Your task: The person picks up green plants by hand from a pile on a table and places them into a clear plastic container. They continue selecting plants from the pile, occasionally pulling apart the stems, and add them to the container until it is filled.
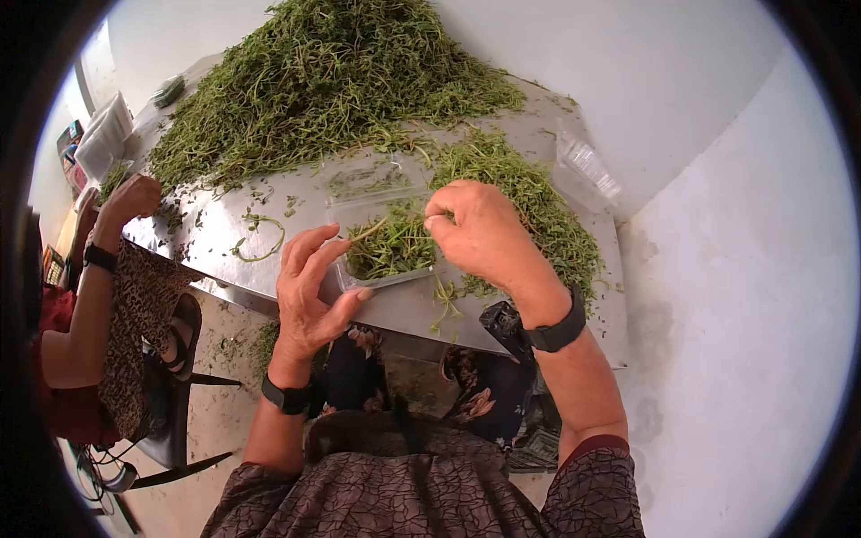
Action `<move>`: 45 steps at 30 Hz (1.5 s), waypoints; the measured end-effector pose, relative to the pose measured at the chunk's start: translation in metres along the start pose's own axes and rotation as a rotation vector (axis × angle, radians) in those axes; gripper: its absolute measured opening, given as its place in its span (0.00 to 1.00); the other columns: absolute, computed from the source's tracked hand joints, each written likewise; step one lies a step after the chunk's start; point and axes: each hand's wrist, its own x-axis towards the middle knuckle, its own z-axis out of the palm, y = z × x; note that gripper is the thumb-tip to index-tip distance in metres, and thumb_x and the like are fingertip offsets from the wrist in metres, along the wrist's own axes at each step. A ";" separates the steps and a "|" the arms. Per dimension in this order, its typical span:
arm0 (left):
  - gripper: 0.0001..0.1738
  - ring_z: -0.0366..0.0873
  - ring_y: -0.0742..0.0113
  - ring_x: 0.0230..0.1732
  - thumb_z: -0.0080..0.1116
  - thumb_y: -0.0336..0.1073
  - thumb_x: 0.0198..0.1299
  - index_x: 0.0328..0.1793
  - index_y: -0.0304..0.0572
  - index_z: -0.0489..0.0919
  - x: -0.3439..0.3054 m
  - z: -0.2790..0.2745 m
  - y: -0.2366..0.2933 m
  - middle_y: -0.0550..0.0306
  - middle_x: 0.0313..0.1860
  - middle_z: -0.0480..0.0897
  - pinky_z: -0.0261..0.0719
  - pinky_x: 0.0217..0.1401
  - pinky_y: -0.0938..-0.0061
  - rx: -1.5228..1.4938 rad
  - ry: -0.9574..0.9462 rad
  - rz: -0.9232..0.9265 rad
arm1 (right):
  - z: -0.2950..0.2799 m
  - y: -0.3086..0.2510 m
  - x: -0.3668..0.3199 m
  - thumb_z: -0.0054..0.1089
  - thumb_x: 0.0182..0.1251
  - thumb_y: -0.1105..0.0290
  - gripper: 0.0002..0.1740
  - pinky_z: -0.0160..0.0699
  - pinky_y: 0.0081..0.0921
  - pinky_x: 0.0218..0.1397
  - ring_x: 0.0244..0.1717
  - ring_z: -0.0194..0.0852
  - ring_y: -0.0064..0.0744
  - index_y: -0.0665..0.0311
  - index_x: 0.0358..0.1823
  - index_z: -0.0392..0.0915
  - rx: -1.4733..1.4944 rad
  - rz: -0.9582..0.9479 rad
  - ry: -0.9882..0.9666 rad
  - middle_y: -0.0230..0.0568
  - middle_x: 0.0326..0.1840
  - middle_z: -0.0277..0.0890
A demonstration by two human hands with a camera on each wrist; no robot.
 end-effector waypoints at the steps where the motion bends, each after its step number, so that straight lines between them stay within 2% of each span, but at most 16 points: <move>1: 0.30 0.74 0.45 0.60 0.73 0.46 0.44 0.54 0.40 0.81 0.000 0.000 0.000 0.46 0.60 0.78 0.72 0.62 0.55 -0.006 0.002 0.005 | 0.002 -0.002 0.002 0.59 0.60 0.73 0.08 0.76 0.35 0.48 0.41 0.79 0.43 0.71 0.36 0.81 -0.027 0.060 -0.078 0.47 0.39 0.81; 3: 0.30 0.74 0.44 0.58 0.73 0.43 0.43 0.53 0.39 0.81 0.002 -0.001 0.002 0.46 0.59 0.78 0.73 0.60 0.54 -0.001 0.007 0.020 | 0.004 -0.002 0.003 0.59 0.60 0.74 0.08 0.76 0.32 0.52 0.44 0.80 0.39 0.73 0.37 0.80 -0.055 0.119 -0.159 0.46 0.43 0.83; 4: 0.30 0.75 0.43 0.57 0.74 0.40 0.41 0.53 0.38 0.81 0.003 -0.002 0.004 0.46 0.59 0.78 0.75 0.58 0.54 0.000 0.013 0.035 | 0.004 -0.002 0.003 0.59 0.61 0.74 0.09 0.76 0.33 0.54 0.46 0.80 0.41 0.73 0.38 0.81 -0.061 0.086 -0.127 0.47 0.44 0.83; 8: 0.31 0.75 0.42 0.56 0.75 0.41 0.41 0.53 0.38 0.80 0.004 -0.002 0.005 0.45 0.59 0.78 0.75 0.58 0.54 0.007 0.018 0.042 | 0.002 0.000 -0.004 0.60 0.62 0.72 0.11 0.75 0.35 0.58 0.51 0.80 0.45 0.71 0.42 0.82 -0.070 0.066 -0.054 0.50 0.49 0.83; 11: 0.31 0.75 0.42 0.57 0.75 0.41 0.41 0.54 0.38 0.80 0.003 -0.001 0.003 0.45 0.59 0.78 0.75 0.58 0.54 0.004 0.012 0.041 | 0.000 0.001 -0.007 0.60 0.62 0.72 0.11 0.75 0.35 0.60 0.55 0.79 0.46 0.70 0.43 0.83 -0.095 0.043 -0.093 0.51 0.53 0.82; 13: 0.31 0.75 0.43 0.58 0.73 0.48 0.45 0.54 0.40 0.81 0.001 0.001 0.000 0.47 0.60 0.78 0.73 0.60 0.54 0.027 0.014 0.032 | 0.004 0.000 -0.009 0.60 0.62 0.72 0.11 0.74 0.36 0.62 0.58 0.77 0.47 0.69 0.44 0.83 -0.093 0.040 -0.106 0.51 0.55 0.81; 15: 0.31 0.75 0.43 0.58 0.73 0.48 0.45 0.54 0.40 0.81 0.001 0.001 0.001 0.47 0.60 0.78 0.73 0.60 0.54 0.030 0.009 0.028 | 0.009 0.002 -0.010 0.60 0.63 0.72 0.12 0.73 0.37 0.64 0.61 0.75 0.48 0.69 0.45 0.83 -0.090 0.036 -0.115 0.52 0.57 0.80; 17: 0.31 0.75 0.43 0.58 0.73 0.48 0.45 0.54 0.40 0.81 0.002 0.001 0.001 0.47 0.60 0.78 0.73 0.60 0.54 0.034 0.004 0.027 | 0.017 0.006 -0.010 0.61 0.63 0.71 0.12 0.70 0.39 0.67 0.67 0.70 0.49 0.68 0.45 0.84 -0.146 -0.142 -0.044 0.54 0.60 0.78; 18: 0.31 0.75 0.43 0.58 0.73 0.48 0.44 0.53 0.40 0.81 0.001 0.001 0.001 0.47 0.60 0.78 0.73 0.60 0.54 0.033 0.004 0.024 | 0.019 0.005 -0.009 0.61 0.63 0.71 0.12 0.70 0.39 0.67 0.67 0.70 0.49 0.68 0.45 0.84 -0.144 -0.143 -0.042 0.54 0.60 0.78; 20: 0.31 0.75 0.43 0.58 0.73 0.48 0.44 0.53 0.40 0.81 0.002 0.001 0.002 0.47 0.60 0.78 0.73 0.60 0.53 0.035 0.004 0.021 | 0.023 0.002 -0.008 0.61 0.62 0.70 0.10 0.71 0.45 0.66 0.61 0.73 0.59 0.68 0.40 0.83 -0.149 -0.271 -0.021 0.55 0.52 0.81; 23: 0.31 0.75 0.42 0.56 0.74 0.44 0.42 0.53 0.37 0.80 0.004 -0.001 0.004 0.45 0.59 0.77 0.74 0.58 0.53 0.038 -0.001 0.044 | 0.034 0.010 -0.008 0.61 0.64 0.69 0.09 0.69 0.48 0.67 0.62 0.71 0.61 0.67 0.39 0.83 -0.137 -0.290 -0.036 0.54 0.51 0.80; 26: 0.31 0.74 0.42 0.57 0.74 0.44 0.42 0.53 0.37 0.80 0.004 0.000 0.004 0.45 0.59 0.77 0.74 0.58 0.53 0.043 -0.001 0.042 | 0.035 0.010 -0.009 0.61 0.65 0.68 0.10 0.67 0.49 0.68 0.64 0.69 0.61 0.67 0.37 0.84 -0.125 -0.257 -0.099 0.53 0.51 0.80; 28: 0.31 0.75 0.43 0.58 0.73 0.48 0.44 0.53 0.41 0.81 0.002 0.001 0.002 0.47 0.60 0.78 0.73 0.61 0.53 0.055 -0.006 0.019 | 0.033 0.005 -0.009 0.61 0.66 0.67 0.10 0.66 0.49 0.69 0.65 0.68 0.61 0.67 0.36 0.84 -0.109 -0.235 -0.126 0.53 0.50 0.80; 38: 0.30 0.74 0.42 0.58 0.73 0.48 0.45 0.53 0.41 0.81 0.003 0.002 0.004 0.47 0.59 0.78 0.73 0.60 0.52 0.082 -0.012 0.033 | 0.029 0.007 -0.011 0.60 0.67 0.63 0.13 0.62 0.51 0.70 0.70 0.64 0.59 0.66 0.33 0.86 -0.105 -0.192 -0.230 0.53 0.49 0.80; 42: 0.29 0.74 0.42 0.59 0.72 0.48 0.46 0.52 0.41 0.81 0.003 0.002 0.003 0.47 0.59 0.78 0.73 0.61 0.52 0.087 -0.010 0.032 | 0.028 0.009 -0.009 0.61 0.66 0.62 0.13 0.63 0.51 0.69 0.68 0.65 0.59 0.66 0.34 0.86 0.032 -0.203 -0.138 0.51 0.48 0.81; 45: 0.28 0.74 0.42 0.59 0.72 0.46 0.45 0.52 0.41 0.81 0.002 0.002 0.004 0.47 0.59 0.78 0.73 0.61 0.52 0.076 -0.006 0.033 | 0.035 0.005 -0.008 0.60 0.66 0.60 0.15 0.59 0.53 0.71 0.67 0.65 0.59 0.65 0.34 0.86 0.068 -0.200 -0.051 0.50 0.50 0.81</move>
